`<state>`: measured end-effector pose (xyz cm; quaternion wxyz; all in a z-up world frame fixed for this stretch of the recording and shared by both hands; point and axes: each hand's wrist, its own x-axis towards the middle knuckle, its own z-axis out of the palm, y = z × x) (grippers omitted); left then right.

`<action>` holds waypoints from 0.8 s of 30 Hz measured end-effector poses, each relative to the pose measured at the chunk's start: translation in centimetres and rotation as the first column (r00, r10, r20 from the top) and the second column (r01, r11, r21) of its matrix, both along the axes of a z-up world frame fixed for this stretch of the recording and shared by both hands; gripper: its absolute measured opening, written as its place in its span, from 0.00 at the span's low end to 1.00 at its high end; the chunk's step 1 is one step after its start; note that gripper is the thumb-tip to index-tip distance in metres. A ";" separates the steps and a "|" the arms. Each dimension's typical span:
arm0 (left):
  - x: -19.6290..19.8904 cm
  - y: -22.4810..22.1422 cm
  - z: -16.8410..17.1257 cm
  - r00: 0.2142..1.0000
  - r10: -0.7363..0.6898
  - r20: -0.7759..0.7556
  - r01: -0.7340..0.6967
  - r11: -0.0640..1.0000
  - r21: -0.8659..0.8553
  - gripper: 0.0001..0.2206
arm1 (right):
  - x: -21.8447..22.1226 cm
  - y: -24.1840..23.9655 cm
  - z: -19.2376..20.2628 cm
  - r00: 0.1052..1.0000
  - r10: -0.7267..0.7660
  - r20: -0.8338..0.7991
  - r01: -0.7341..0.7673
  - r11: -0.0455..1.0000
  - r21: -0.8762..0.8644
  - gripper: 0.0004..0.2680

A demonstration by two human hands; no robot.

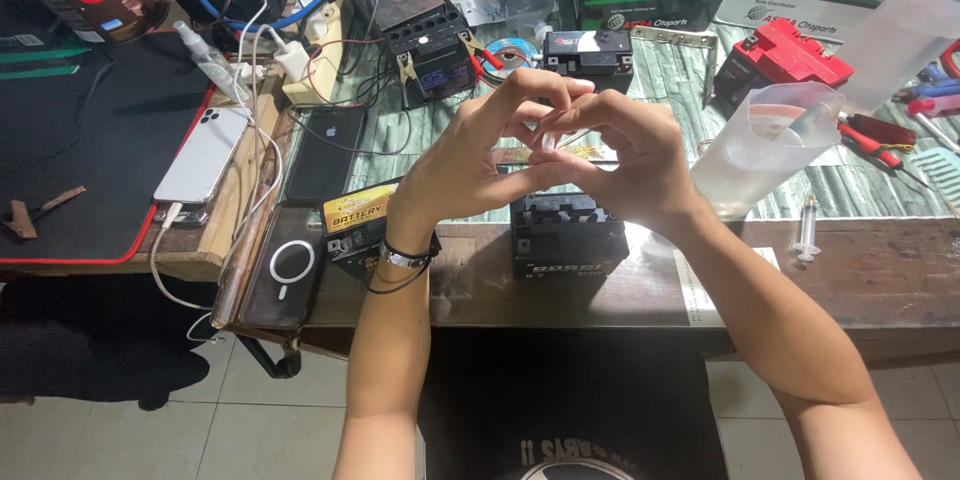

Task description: Filling small battery cells with liquid using a syringe at a workbench

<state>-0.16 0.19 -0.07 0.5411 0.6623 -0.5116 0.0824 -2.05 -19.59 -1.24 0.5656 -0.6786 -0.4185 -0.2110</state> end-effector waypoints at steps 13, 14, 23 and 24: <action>0.3 -0.3 -0.2 1.000 -0.002 0.014 0.002 1.000 -0.014 0.23 | 0.4 -0.3 -0.4 0.998 0.034 0.045 -0.035 0.999 0.020 0.13; 0.3 -0.3 -0.2 1.000 0.000 0.017 0.000 1.000 -0.017 0.24 | 0.5 -0.3 -0.5 0.998 0.035 0.042 -0.036 0.999 0.025 0.13; 0.2 -0.2 -0.1 1.000 0.002 0.001 -0.002 1.000 -0.027 0.27 | 0.2 -1.0 0.1 0.999 0.036 0.039 -0.039 0.996 0.074 0.12; 0.2 -0.2 -0.2 1.000 0.004 -0.004 -0.004 1.000 -0.031 0.27 | 0.1 -1.1 0.1 0.999 0.043 0.031 -0.045 0.995 0.086 0.13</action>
